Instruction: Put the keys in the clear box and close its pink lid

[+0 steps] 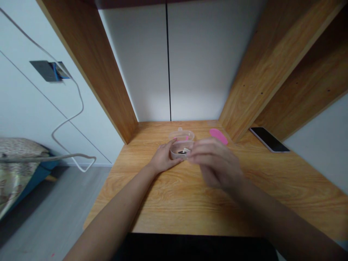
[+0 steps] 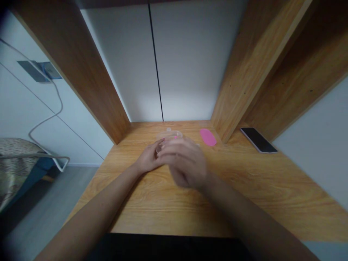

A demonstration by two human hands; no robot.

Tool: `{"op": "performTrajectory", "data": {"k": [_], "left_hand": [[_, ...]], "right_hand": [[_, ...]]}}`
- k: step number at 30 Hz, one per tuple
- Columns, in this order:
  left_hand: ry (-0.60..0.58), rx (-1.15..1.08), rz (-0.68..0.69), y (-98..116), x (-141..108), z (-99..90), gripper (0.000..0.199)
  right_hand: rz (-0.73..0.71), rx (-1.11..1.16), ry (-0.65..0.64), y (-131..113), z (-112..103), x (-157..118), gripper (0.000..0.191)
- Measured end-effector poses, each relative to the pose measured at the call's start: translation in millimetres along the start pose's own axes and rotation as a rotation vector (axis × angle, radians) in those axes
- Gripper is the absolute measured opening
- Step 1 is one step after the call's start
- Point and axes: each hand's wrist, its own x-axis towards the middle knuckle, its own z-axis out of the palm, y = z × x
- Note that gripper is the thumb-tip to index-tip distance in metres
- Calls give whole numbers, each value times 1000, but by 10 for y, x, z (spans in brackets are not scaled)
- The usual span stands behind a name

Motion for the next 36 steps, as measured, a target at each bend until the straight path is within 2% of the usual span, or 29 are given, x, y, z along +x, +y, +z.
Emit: {"op": "performTrajectory", "data": {"k": [2, 4, 6, 9, 12, 16, 19, 26, 29, 31, 34, 36], "left_hand": [[3, 39, 6, -5, 4, 8, 93], [3, 61, -3, 2, 11, 10, 92], [2, 63, 2, 23, 16, 4, 93], [7, 52, 15, 66, 20, -13, 91], [13, 27, 51, 105, 21, -25, 91], [12, -88, 115, 129, 19, -24, 89], [7, -142, 118, 128, 18, -14, 96], [47, -154, 149, 131, 23, 26, 115], [21, -175, 142, 136, 1, 29, 124], [-4, -191, 136, 130, -15, 23, 119], [5, -174, 113, 111, -17, 10, 96], [-2, -172, 150, 104, -5, 2, 92]], "right_hand": [[19, -82, 94, 161, -170, 202, 23], [95, -155, 84, 359, -239, 292, 25], [178, -154, 44, 541, -231, 285, 29], [297, -123, 78, 687, -175, 209, 34], [340, -68, 67, 683, -126, 156, 35], [324, -12, -48, 605, -78, 136, 39], [307, 2, -109, 571, -65, 136, 45], [309, 12, -114, 620, -59, 111, 53], [324, -2, -114, 628, -53, 103, 55], [319, -9, -109, 617, -51, 105, 56], [286, -18, -99, 589, -53, 113, 57], [259, -22, -85, 573, -56, 118, 58]]}}
